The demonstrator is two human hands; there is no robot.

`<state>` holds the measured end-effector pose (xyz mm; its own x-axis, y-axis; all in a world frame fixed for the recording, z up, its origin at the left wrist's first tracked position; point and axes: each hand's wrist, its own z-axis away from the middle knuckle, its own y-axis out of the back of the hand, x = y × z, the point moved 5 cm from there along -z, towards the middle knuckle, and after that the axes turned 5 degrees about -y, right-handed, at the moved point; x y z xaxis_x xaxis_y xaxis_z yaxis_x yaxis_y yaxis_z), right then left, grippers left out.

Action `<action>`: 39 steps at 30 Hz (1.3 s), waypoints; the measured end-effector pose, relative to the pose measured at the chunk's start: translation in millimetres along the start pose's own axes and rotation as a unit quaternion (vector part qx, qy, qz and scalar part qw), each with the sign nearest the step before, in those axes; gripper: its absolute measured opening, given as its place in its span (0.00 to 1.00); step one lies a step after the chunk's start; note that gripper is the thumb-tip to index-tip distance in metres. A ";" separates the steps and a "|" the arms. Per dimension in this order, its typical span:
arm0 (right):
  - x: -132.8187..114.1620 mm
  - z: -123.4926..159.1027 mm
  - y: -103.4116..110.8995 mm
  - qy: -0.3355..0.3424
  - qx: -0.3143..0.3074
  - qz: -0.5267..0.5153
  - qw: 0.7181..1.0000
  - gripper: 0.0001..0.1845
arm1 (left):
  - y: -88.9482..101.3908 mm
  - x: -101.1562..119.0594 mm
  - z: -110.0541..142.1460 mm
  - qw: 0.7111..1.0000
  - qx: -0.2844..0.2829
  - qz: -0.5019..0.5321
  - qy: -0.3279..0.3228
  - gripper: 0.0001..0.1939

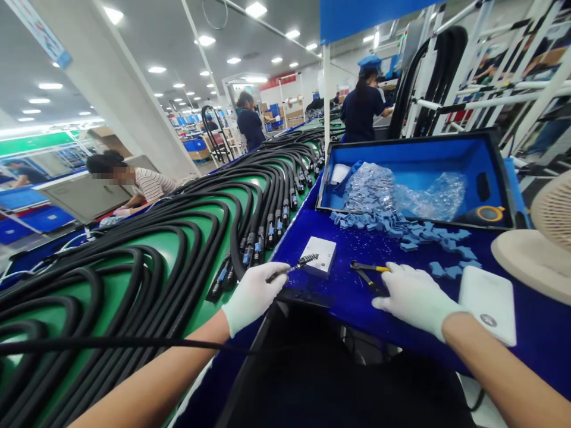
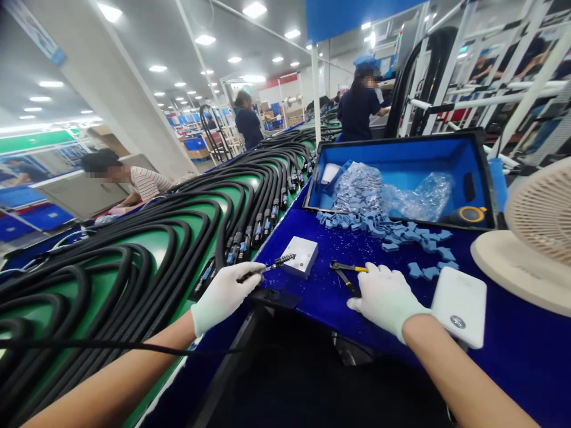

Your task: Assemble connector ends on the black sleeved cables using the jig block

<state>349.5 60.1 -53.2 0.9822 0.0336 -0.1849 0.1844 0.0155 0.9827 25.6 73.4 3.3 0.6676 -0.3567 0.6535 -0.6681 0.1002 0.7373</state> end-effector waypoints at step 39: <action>-88.9 19.4 -5.9 0.129 0.069 -0.270 0.952 0.19 | -34.2 52.5 -50.0 0.987 -0.067 0.148 0.008 0.17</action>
<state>261.8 37.6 -42.4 0.7050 0.3023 -0.6415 0.6797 -0.0299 0.7329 99.9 97.7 21.0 0.4561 -0.2784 0.8452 -0.7858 0.3198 0.5294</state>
